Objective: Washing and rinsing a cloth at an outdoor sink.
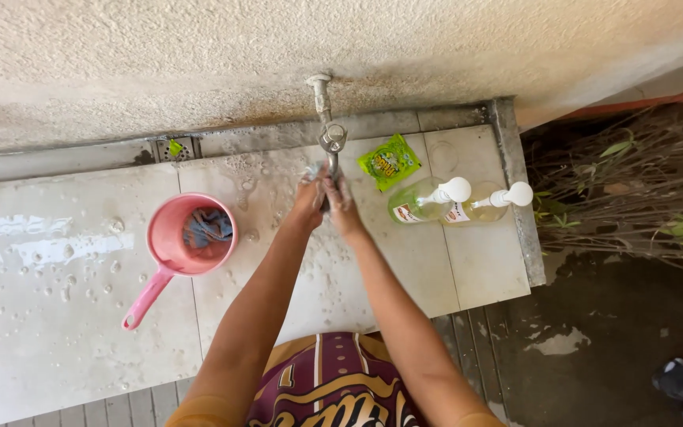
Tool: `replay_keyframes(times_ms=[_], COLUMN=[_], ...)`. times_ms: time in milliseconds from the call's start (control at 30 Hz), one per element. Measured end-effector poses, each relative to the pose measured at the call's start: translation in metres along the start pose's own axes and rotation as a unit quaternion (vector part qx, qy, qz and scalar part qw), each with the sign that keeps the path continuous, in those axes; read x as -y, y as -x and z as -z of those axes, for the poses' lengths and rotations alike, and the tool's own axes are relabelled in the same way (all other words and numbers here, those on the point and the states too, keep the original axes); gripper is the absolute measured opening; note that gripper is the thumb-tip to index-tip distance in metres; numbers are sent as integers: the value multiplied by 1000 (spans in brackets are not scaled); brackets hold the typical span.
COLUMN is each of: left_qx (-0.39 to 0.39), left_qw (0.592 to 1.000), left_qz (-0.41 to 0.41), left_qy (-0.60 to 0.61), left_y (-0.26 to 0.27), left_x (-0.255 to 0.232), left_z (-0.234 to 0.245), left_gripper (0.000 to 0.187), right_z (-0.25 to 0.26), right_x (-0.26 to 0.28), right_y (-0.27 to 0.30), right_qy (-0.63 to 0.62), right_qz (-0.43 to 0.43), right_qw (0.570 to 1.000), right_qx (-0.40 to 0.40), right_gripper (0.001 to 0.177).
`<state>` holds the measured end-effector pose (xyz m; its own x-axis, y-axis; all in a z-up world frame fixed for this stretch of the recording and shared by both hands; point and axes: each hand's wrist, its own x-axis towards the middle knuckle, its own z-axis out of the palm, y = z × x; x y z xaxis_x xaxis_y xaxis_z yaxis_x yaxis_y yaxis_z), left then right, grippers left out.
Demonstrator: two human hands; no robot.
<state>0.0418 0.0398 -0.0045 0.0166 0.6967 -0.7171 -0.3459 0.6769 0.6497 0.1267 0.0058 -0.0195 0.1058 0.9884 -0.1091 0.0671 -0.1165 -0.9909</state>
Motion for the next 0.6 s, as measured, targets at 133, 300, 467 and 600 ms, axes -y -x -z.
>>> replay_keyframes(times_ms=[133,300,467,600], left_qx=[-46,-97,6,5], left_qw=[996,995,993,990], left_qz=[27,32,-14,-2], left_qy=[-76,-19,118,142], left_y=[43,3,8,39], left_x=[-30,0,-6,-33], left_z=[-1,13,11,-1], left_gripper=[109,102,79,100], right_z=[-25,-31,-32,-34], right_x=[-7,-4,-2,-6], right_y=[-8,-31,-51,-52], right_qy=[-19,-43,-51,-49], right_qz=[-5,0,-2,-11], right_qw=[1000,999,999,999], right_qx=[-7,-14,-17,-13], right_gripper=[66,57,52,46])
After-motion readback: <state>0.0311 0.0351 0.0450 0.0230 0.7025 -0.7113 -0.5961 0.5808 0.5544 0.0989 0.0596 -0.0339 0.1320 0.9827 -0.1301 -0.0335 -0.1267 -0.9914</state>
